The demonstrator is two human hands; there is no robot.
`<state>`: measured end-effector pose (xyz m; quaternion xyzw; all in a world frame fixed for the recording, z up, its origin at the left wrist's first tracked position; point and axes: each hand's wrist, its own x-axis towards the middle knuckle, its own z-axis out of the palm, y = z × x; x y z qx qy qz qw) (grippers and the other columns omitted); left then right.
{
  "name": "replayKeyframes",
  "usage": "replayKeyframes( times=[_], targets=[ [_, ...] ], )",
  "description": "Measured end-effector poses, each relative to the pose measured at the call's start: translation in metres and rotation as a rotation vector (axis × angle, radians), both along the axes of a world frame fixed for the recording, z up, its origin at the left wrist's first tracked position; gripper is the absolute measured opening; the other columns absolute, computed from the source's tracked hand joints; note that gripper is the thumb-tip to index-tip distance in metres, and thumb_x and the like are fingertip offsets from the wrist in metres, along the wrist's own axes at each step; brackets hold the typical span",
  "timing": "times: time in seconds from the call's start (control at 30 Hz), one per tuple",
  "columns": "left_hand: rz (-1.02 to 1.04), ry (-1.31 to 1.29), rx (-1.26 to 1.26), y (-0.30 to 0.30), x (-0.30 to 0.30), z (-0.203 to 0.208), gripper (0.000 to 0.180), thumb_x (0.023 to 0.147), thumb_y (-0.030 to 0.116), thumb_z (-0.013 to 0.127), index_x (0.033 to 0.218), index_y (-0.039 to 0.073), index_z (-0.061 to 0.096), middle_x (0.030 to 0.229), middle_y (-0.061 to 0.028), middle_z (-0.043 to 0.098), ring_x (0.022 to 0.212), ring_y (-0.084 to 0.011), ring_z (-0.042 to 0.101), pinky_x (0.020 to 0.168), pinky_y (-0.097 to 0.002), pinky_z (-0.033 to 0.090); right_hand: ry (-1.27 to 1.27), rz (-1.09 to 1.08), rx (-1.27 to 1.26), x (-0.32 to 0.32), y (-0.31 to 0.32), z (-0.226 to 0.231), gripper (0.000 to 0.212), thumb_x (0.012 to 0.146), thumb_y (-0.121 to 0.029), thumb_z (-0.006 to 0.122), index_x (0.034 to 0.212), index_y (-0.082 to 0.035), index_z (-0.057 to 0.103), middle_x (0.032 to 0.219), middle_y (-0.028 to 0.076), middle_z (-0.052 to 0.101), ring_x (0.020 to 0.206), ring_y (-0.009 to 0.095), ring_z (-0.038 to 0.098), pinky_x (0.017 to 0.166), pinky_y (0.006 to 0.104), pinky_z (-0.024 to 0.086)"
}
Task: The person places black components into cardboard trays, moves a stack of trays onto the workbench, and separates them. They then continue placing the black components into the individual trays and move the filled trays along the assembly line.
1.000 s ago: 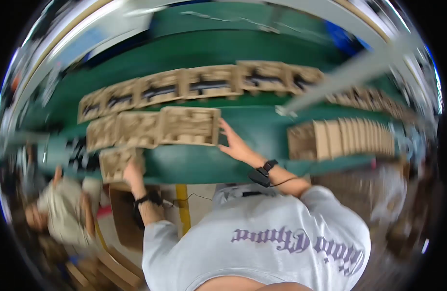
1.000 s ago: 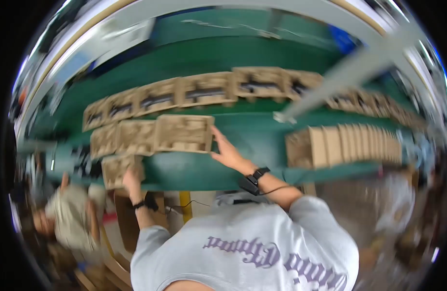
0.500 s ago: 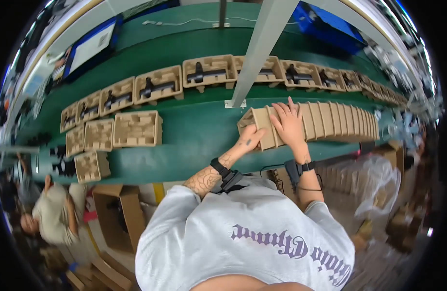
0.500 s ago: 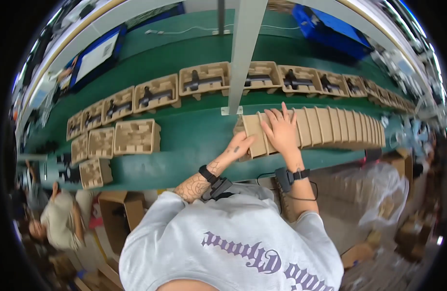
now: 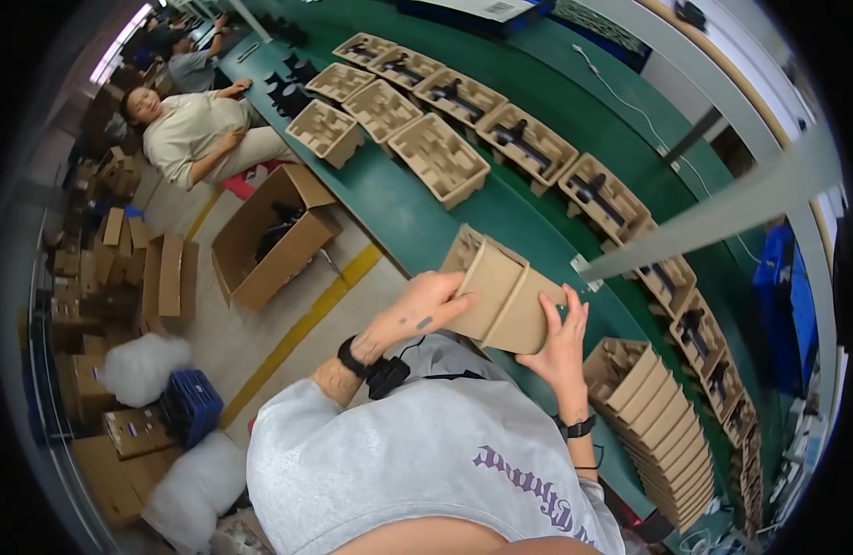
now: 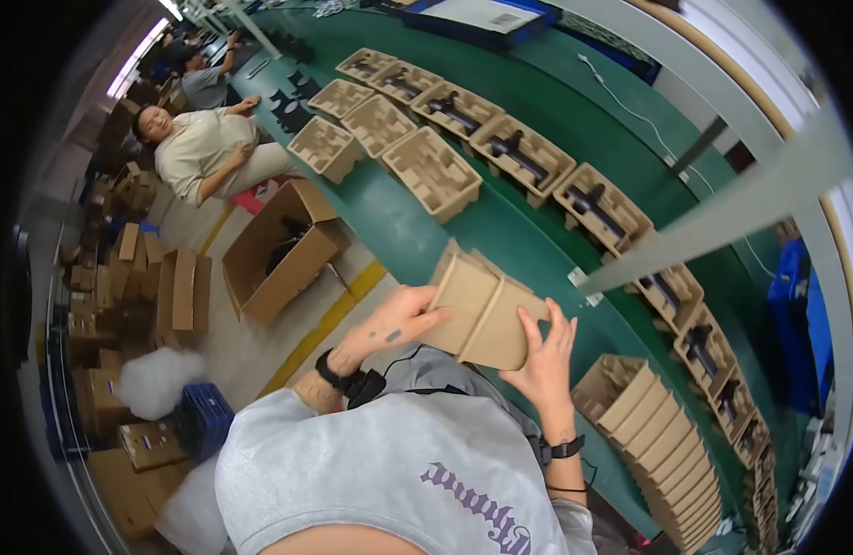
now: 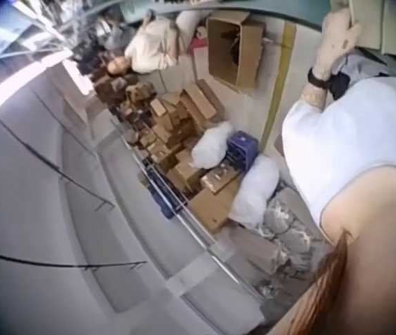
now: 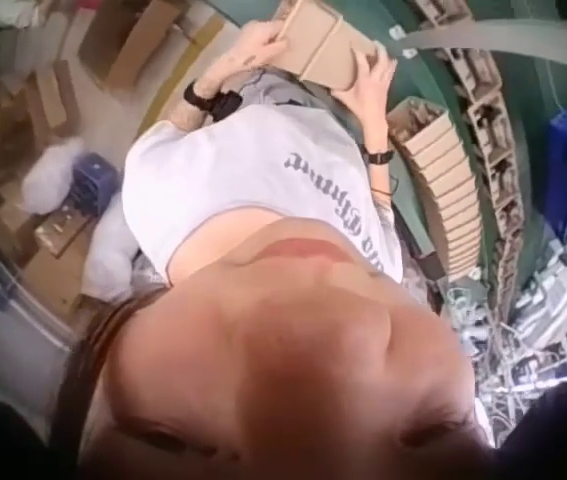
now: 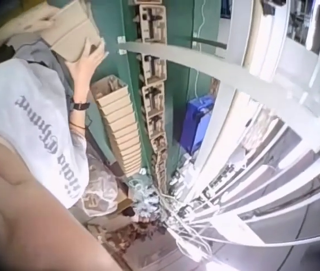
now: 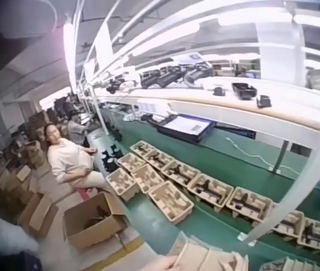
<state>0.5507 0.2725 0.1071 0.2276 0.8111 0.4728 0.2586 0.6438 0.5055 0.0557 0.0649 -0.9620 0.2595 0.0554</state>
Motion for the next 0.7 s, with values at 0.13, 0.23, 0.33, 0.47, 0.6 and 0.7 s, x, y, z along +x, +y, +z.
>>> replayKeyframes(
  times=[0.13, 0.23, 0.33, 0.47, 0.6, 0.7],
  targets=[
    [0.087, 0.303, -0.142, -0.008, -0.008, -0.004, 0.024, 0.084, 0.021, 0.052, 0.094, 0.0, 0.055, 0.068, -0.0198, 0.057, 0.065, -0.0386, 0.056, 0.057, -0.0411, 0.045, 0.122, -0.045, -0.291, -0.036, -0.06, -0.036, 0.106, 0.04, -0.015, 0.081, 0.131, -0.014, 0.027, 0.136, 0.023, 0.02, 0.123, 0.045, 0.026, 0.101, 0.0546, 0.027],
    [0.027, 0.417, -0.275, -0.032, -0.03, 0.008, 0.021, 0.084, 0.021, 0.052, 0.087, 0.0, 0.054, 0.065, -0.0199, 0.056, 0.061, -0.0392, 0.055, 0.056, -0.0439, 0.043, 0.121, -0.005, -0.216, -0.055, -0.06, -0.034, 0.106, 0.041, -0.017, 0.082, 0.131, -0.015, 0.027, 0.136, 0.023, 0.018, 0.123, 0.046, 0.027, 0.1, 0.0532, 0.029],
    [0.128, 0.154, 0.049, -0.075, -0.045, 0.029, 0.029, 0.086, 0.025, 0.053, 0.075, -0.001, 0.045, 0.065, -0.0229, 0.054, 0.063, -0.04, 0.054, 0.055, -0.0442, 0.043, 0.184, 0.045, -0.223, -0.054, -0.069, -0.018, 0.103, 0.04, -0.021, 0.083, 0.128, -0.014, 0.029, 0.134, 0.024, 0.021, 0.123, 0.046, 0.029, 0.101, 0.0565, 0.026],
    [-0.155, 0.389, -0.311, -0.062, -0.097, -0.007, 0.029, 0.086, 0.028, 0.053, 0.08, 0.0, 0.049, 0.065, -0.023, 0.055, 0.063, -0.0381, 0.058, 0.056, -0.0416, 0.046, 0.214, -0.068, -0.255, -0.079, -0.089, -0.051, 0.101, 0.039, -0.025, 0.084, 0.126, -0.015, 0.033, 0.133, 0.025, 0.026, 0.122, 0.046, 0.03, 0.102, 0.0577, 0.024],
    [-0.397, 0.184, -0.132, -0.1, -0.136, 0.061, 0.026, 0.083, 0.025, 0.055, 0.096, 0.002, 0.054, 0.07, -0.0208, 0.06, 0.067, -0.0379, 0.059, 0.058, -0.0416, 0.047, 0.199, -0.018, -0.278, -0.077, -0.107, -0.019, 0.096, 0.04, -0.024, 0.084, 0.124, -0.016, 0.038, 0.134, 0.025, 0.025, 0.122, 0.047, 0.029, 0.1, 0.0548, 0.029],
    [-0.321, 0.205, -0.14, -0.116, -0.138, 0.059, 0.029, 0.083, 0.022, 0.055, 0.105, 0.003, 0.054, 0.073, -0.0196, 0.061, 0.071, -0.0373, 0.06, 0.06, -0.0413, 0.047, 0.157, -0.064, -0.15, -0.076, -0.127, 0.012, 0.094, 0.04, -0.024, 0.084, 0.123, -0.015, 0.041, 0.135, 0.025, 0.024, 0.122, 0.046, 0.029, 0.099, 0.0532, 0.03]
  ],
)
